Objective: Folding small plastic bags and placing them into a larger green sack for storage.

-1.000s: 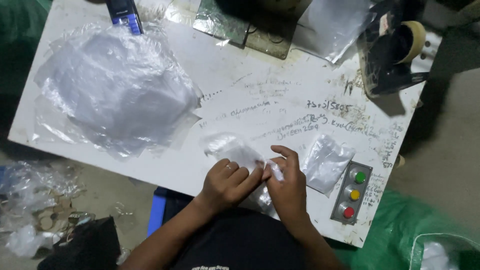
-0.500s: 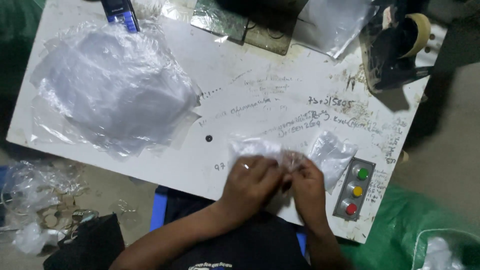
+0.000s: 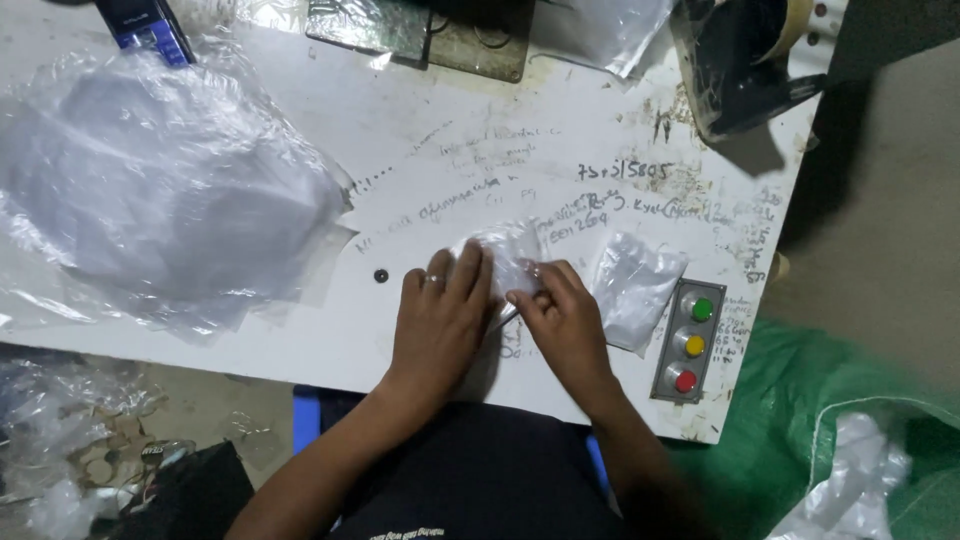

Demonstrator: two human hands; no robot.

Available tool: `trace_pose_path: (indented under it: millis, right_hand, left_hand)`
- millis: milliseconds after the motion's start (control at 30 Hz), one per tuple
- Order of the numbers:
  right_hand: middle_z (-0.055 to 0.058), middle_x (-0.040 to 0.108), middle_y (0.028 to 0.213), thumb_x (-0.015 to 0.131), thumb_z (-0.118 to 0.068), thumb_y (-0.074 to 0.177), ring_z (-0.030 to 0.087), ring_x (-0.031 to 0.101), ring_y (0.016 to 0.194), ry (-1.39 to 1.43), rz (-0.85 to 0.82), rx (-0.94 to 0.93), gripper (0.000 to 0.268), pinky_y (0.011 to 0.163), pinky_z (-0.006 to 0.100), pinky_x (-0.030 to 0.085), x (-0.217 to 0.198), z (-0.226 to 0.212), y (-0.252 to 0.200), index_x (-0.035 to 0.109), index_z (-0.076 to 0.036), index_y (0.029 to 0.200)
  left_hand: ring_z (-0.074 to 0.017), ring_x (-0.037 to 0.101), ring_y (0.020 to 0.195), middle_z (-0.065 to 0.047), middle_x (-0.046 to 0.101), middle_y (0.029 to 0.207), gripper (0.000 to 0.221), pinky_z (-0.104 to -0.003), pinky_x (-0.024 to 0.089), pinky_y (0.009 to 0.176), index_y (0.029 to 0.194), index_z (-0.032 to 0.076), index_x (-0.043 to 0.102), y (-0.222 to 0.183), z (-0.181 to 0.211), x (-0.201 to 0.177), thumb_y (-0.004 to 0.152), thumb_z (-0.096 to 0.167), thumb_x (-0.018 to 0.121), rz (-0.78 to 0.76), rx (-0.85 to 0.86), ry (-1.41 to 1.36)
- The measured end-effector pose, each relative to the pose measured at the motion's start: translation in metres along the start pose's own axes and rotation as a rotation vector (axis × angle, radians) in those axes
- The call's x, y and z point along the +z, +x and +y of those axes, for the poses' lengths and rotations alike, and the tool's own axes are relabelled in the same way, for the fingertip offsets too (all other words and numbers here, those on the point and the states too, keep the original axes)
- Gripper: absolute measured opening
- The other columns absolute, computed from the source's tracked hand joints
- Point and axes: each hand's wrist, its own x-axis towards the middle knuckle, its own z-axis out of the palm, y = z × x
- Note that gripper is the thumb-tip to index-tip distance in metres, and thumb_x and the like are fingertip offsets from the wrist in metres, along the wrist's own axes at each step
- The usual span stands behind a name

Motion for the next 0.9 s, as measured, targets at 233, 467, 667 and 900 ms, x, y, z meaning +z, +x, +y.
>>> trace_pose_path:
  millis: [233, 467, 667, 900]
  right_hand:
    - [0.027, 0.031, 0.161, 0.060, -0.019, 0.105, 0.049, 0.032, 0.149, -0.470, 0.229, -0.818, 0.061, 0.117, 0.057, 0.038, 0.021, 0.040, -0.027, 0.035, -0.005, 0.159]
    - [0.012, 0.061, 0.133, 0.077, -0.021, 0.091, 0.039, 0.050, 0.132, -0.152, -0.029, -0.594, 0.063, 0.111, 0.055, 0.040, 0.003, 0.063, -0.030, 0.050, -0.003, 0.144]
    - [-0.004, 0.059, 0.112, 0.061, -0.045, 0.101, 0.024, 0.048, 0.110, -0.438, -0.154, -0.607, 0.033, 0.096, 0.043, 0.037, -0.005, 0.049, -0.013, 0.066, -0.022, 0.124]
    - [0.000, 0.060, 0.103, 0.051, -0.037, 0.107, 0.026, 0.055, 0.096, -0.402, -0.191, -0.697, 0.025, 0.085, 0.040, 0.043, -0.005, 0.029, -0.009, 0.067, -0.018, 0.110]
  left_hand:
    - [-0.0371, 0.063, 0.106, -0.013, 0.066, 0.117, 0.045, -0.045, 0.049, 0.087, 0.138, 0.011, 0.063, 0.012, -0.025, 0.010, 0.096, 0.027, 0.068, -0.026, -0.010, -0.176]
    - [-0.0255, 0.059, 0.108, 0.000, 0.063, 0.094, 0.010, -0.044, 0.033, 0.096, 0.099, 0.024, 0.069, -0.024, -0.022, 0.027, 0.092, 0.020, 0.075, 0.047, 0.093, -0.173]
    - [-0.0261, 0.060, 0.095, -0.002, 0.063, 0.086, 0.016, -0.047, 0.033, 0.096, 0.105, 0.023, 0.067, -0.036, -0.026, 0.012, 0.094, 0.033, 0.070, -0.095, 0.031, -0.250]
    - [-0.0264, 0.061, 0.095, -0.003, 0.062, 0.089, 0.014, -0.046, 0.035, 0.094, 0.096, 0.022, 0.068, -0.039, -0.031, -0.005, 0.096, 0.036, 0.066, -0.162, -0.100, -0.308]
